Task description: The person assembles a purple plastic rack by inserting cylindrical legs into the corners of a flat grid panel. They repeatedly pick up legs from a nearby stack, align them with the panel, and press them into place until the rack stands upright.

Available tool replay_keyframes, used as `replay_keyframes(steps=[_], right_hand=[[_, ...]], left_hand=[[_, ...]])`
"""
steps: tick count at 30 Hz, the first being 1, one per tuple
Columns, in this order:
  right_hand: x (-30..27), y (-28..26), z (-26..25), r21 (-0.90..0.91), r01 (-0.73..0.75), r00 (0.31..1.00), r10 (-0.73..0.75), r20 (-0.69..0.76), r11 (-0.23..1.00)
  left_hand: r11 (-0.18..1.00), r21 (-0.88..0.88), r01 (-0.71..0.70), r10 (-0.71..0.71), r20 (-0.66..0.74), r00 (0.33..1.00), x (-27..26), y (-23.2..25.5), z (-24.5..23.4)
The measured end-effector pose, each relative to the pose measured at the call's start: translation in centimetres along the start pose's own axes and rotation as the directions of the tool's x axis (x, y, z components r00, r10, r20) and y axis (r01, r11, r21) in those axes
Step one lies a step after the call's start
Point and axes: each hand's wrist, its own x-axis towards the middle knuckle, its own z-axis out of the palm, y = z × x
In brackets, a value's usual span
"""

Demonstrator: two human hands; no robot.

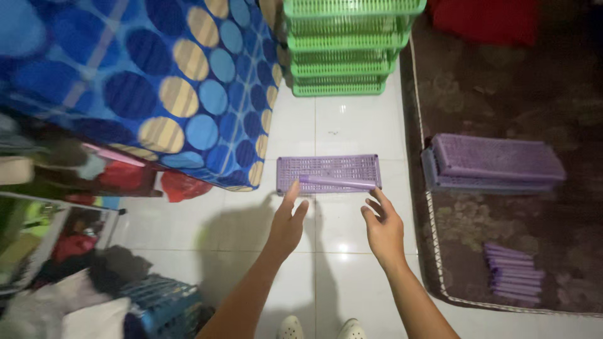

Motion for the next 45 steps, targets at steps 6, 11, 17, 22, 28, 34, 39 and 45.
replay_keyframes(steps=[6, 11, 17, 22, 28, 34, 39, 45], right_hand=[[5.1, 21.9, 5.5, -0.129, -0.021, 0.998, 0.028, 0.054, 0.991], [7.5, 40.2, 10.3, -0.168, -0.051, 0.992, 0.069, 0.104, 0.984], [7.9, 54.5, 13.7, -0.191, -0.165, 0.967, 0.197, 0.164, 0.968], [8.3, 60.1, 15.0, -0.300, -0.205, 0.943, 0.269, 0.194, 0.932], [9.7, 61.5, 15.0, -0.473, -0.064, 0.952, 0.196, 0.235, 0.879], [8.2, 51.7, 8.8, -0.469, -0.182, 0.960, 0.259, 0.105, 0.864], [3.7, 35.5, 0.4, -0.231, -0.304, 0.950, 0.311, -0.007, 0.924], [-2.6, 17.8, -11.9, -0.057, -0.154, 0.977, 0.143, -0.159, 0.987]], left_hand=[[0.967, -0.003, 0.254, -0.254, 0.010, 0.967, 0.2, -23.1, 5.8], [0.924, 0.053, 0.379, -0.379, 0.002, 0.925, -1.9, -40.5, 10.0], [0.839, 0.208, 0.503, -0.511, -0.015, 0.859, -3.9, -54.5, 12.0], [0.817, 0.295, 0.496, -0.524, 0.018, 0.852, -4.6, -60.2, 13.1], [0.800, 0.426, 0.422, -0.480, 0.033, 0.877, -2.6, -61.8, 13.7], [0.790, 0.362, 0.495, -0.528, -0.006, 0.849, -2.9, -50.8, 11.5], [0.844, 0.301, 0.444, -0.475, 0.034, 0.879, -5.2, -32.1, 10.5], [0.869, 0.402, 0.289, -0.396, 0.216, 0.892, -8.2, -8.5, 11.8]])
